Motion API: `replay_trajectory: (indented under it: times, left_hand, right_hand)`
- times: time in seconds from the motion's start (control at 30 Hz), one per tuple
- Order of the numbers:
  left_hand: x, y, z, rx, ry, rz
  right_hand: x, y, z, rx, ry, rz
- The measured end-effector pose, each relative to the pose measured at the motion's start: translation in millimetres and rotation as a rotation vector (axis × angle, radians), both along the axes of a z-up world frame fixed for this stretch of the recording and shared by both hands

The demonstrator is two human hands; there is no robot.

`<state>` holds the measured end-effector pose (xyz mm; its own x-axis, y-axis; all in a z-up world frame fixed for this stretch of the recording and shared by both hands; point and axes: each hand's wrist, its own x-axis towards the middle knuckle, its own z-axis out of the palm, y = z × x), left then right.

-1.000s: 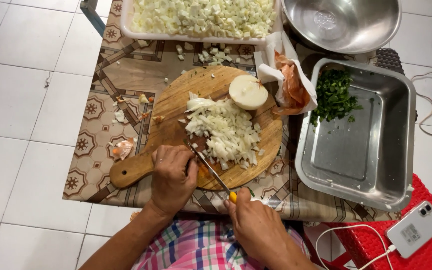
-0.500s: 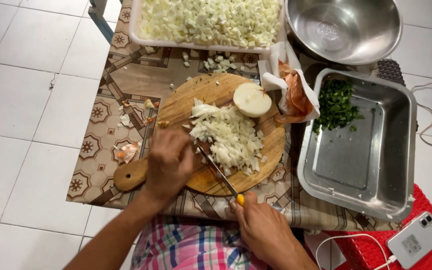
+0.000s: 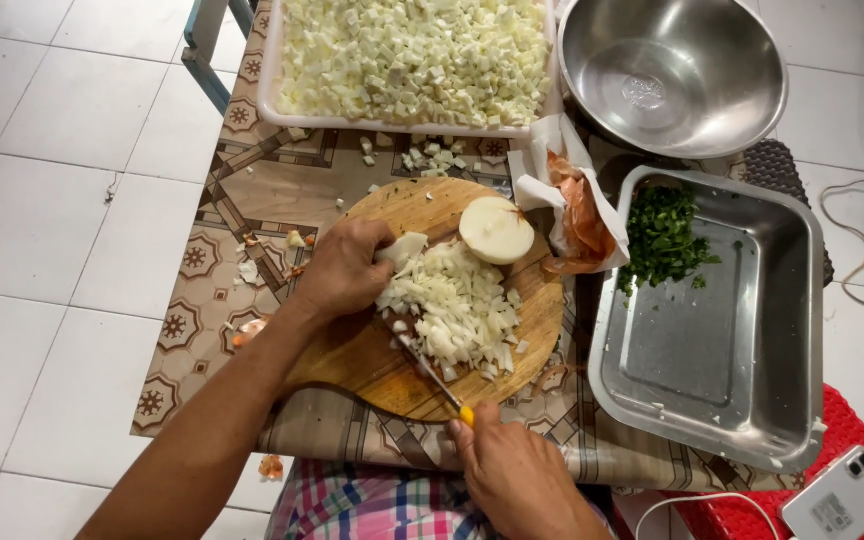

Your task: Dicing an onion on a wooden cutting board using a small knife in a food preparation area.

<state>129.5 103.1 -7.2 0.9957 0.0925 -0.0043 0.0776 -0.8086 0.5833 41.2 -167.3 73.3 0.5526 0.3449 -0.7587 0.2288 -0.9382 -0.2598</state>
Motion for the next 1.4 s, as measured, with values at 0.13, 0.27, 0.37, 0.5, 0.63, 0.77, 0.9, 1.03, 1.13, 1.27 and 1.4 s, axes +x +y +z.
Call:
replay_trajectory:
  times: [0.13, 0.27, 0.37, 0.5, 0.63, 0.77, 0.9, 1.03, 1.13, 1.27, 1.4]
  left_hand:
    - [-29, -8, 20, -0.165, -0.056, 0.055]
    - [-71, -32, 75, -0.356, 0.214, 0.28]
    - [-93, -48, 109, -0.582, 0.493, 0.442]
    - [-119, -38, 45, -0.041, 0.327, 0.204]
    - [-131, -56, 21, -0.033, 0.163, 0.238]
    - [-133, -70, -1, 0.246, -0.117, 0.197]
    - [-134, -63, -13, 0.243, -0.179, 0.158]
    - [-133, -58, -5, 0.158, -0.232, 0.193]
    - [-128, -56, -5, 0.093, -0.252, 0.232]
    - [-117, -66, 6, 0.074, -0.318, 0.245]
    - [-107, -67, -5, 0.353, -0.292, 0.199]
  right_hand:
    - [5, -4, 5, 0.014, 0.049, -0.049]
    - [5, -12, 0, 0.03, 0.003, -0.055]
    - [3, -15, -2, 0.015, -0.001, -0.054]
    - [0, -14, 3, -0.001, -0.008, -0.066]
    - [-3, -14, 4, -0.01, -0.007, -0.068]
    - [-5, -14, 3, -0.008, -0.008, -0.096]
    - [-6, -16, 3, -0.014, -0.022, -0.08]
    - [-6, -17, 1, -0.052, -0.019, -0.064]
    - [-6, -17, 1, -0.068, -0.022, -0.076]
    - [-7, -17, 1, -0.06, -0.027, -0.066]
    - [-9, -22, -7, -0.049, -0.069, -0.049]
